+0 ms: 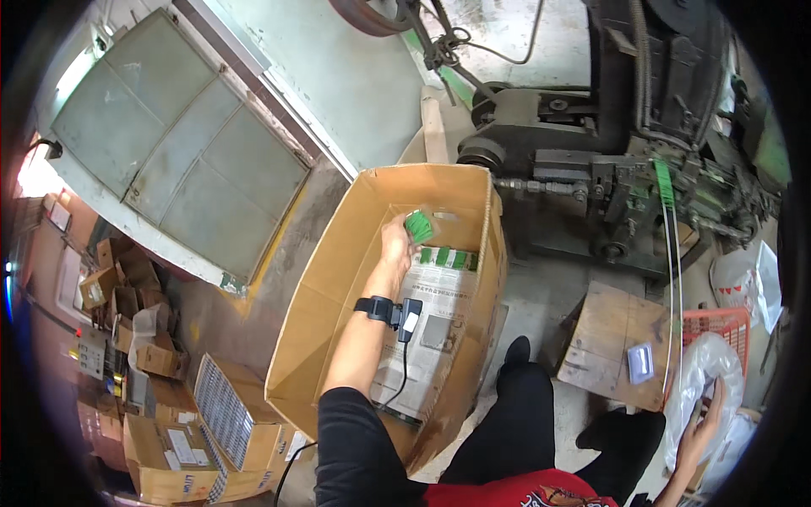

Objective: The person places a newspaper into a large cardboard box and then repeatedly picks up small green rectangular items from a machine conveyor belt, placing them into the box on top of the newspaper. The person handles the items one by one throughout the clip.

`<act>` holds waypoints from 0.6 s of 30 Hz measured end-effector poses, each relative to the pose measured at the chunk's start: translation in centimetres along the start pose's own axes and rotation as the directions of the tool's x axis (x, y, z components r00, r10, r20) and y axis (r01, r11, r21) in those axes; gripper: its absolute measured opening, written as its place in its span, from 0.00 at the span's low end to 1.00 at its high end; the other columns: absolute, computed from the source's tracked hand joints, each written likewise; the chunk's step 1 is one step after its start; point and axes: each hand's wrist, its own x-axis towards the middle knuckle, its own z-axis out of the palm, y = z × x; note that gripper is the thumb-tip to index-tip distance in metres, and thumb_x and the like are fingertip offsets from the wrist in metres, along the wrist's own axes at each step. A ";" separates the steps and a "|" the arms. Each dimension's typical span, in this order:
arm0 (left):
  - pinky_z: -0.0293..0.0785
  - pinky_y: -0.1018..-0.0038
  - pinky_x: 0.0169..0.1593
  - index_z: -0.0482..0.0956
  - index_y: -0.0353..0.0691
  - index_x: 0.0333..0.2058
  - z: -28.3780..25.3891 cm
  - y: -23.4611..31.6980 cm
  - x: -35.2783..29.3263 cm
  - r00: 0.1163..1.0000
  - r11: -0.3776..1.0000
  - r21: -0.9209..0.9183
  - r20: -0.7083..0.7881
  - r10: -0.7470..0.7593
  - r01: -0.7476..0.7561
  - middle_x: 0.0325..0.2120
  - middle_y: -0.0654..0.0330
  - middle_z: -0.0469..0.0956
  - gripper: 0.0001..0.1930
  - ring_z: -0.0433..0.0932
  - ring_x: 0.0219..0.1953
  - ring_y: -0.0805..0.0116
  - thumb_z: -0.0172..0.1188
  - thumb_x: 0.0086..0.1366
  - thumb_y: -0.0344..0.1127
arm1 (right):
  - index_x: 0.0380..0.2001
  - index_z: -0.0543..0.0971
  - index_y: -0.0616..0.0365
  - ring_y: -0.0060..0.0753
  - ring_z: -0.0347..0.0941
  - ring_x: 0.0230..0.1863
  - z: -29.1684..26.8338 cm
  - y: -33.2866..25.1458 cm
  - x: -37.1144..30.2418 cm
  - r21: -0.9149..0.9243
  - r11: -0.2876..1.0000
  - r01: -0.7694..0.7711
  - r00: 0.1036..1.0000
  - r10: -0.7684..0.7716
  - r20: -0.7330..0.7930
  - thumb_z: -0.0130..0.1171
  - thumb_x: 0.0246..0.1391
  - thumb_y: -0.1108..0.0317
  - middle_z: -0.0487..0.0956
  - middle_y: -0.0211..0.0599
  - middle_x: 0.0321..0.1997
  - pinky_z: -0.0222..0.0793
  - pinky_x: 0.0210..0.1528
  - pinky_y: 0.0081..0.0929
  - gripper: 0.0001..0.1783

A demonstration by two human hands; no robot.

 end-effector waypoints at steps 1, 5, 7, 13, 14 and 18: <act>0.63 0.80 0.15 0.72 0.40 0.33 -1.6 -1.9 2.2 1.000 1.000 0.010 -0.018 -0.011 0.011 0.16 0.66 0.70 0.14 0.70 0.15 0.76 0.43 0.63 0.45 | 0.57 0.60 0.60 0.36 0.66 0.50 0.6 0.8 0.2 -0.015 0.999 -0.049 0.998 0.049 0.047 0.44 0.52 0.78 0.61 0.45 0.60 0.62 0.47 0.26 0.27; 0.61 0.76 0.15 0.71 0.39 0.30 -6.5 -13.0 9.7 0.975 0.965 -0.222 -0.138 -0.173 0.140 0.14 0.61 0.66 0.12 0.64 0.13 0.71 0.44 0.62 0.40 | 0.57 0.60 0.62 0.46 0.58 0.59 3.3 6.0 1.0 -0.274 0.960 0.050 0.987 -0.005 0.163 0.42 0.45 0.83 0.60 0.47 0.61 0.59 0.52 0.29 0.31; 0.60 0.74 0.15 0.71 0.37 0.30 -9.1 -19.3 12.6 0.945 0.919 -0.343 -0.183 -0.270 0.196 0.14 0.60 0.66 0.11 0.63 0.13 0.69 0.44 0.62 0.38 | 0.56 0.60 0.65 0.48 0.56 0.61 4.2 7.9 0.7 -0.321 0.947 -0.006 0.962 0.093 0.255 0.42 0.42 0.85 0.59 0.50 0.61 0.51 0.59 0.32 0.32; 0.63 0.76 0.18 0.69 0.37 0.33 -10.1 -27.3 16.6 0.840 0.862 -0.443 -0.345 -0.418 0.247 0.17 0.60 0.67 0.08 0.64 0.15 0.69 0.42 0.63 0.33 | 0.53 0.63 0.65 0.46 0.59 0.57 5.1 19.2 -3.1 -0.365 0.903 -0.227 0.864 0.360 0.351 0.46 0.39 0.85 0.63 0.50 0.56 0.55 0.57 0.31 0.31; 0.62 0.74 0.17 0.70 0.36 0.31 -9.4 -27.3 16.8 0.831 0.856 -0.485 -0.390 -0.396 0.180 0.16 0.59 0.67 0.07 0.65 0.15 0.68 0.44 0.62 0.31 | 0.52 0.64 0.65 0.45 0.61 0.55 5.4 21.0 -3.8 -0.298 0.878 -0.375 0.819 0.464 0.336 0.47 0.39 0.85 0.65 0.49 0.55 0.58 0.54 0.30 0.30; 0.65 0.72 0.18 0.70 0.33 0.30 -15.3 -32.9 18.4 0.903 0.791 -0.611 -0.351 -0.246 -0.022 0.16 0.55 0.69 0.05 0.68 0.17 0.64 0.46 0.59 0.27 | 0.47 0.67 0.62 0.41 0.67 0.41 5.9 22.9 -3.1 -0.390 0.921 0.008 0.848 0.201 0.490 0.51 0.38 0.84 0.67 0.45 0.51 0.65 0.35 0.25 0.27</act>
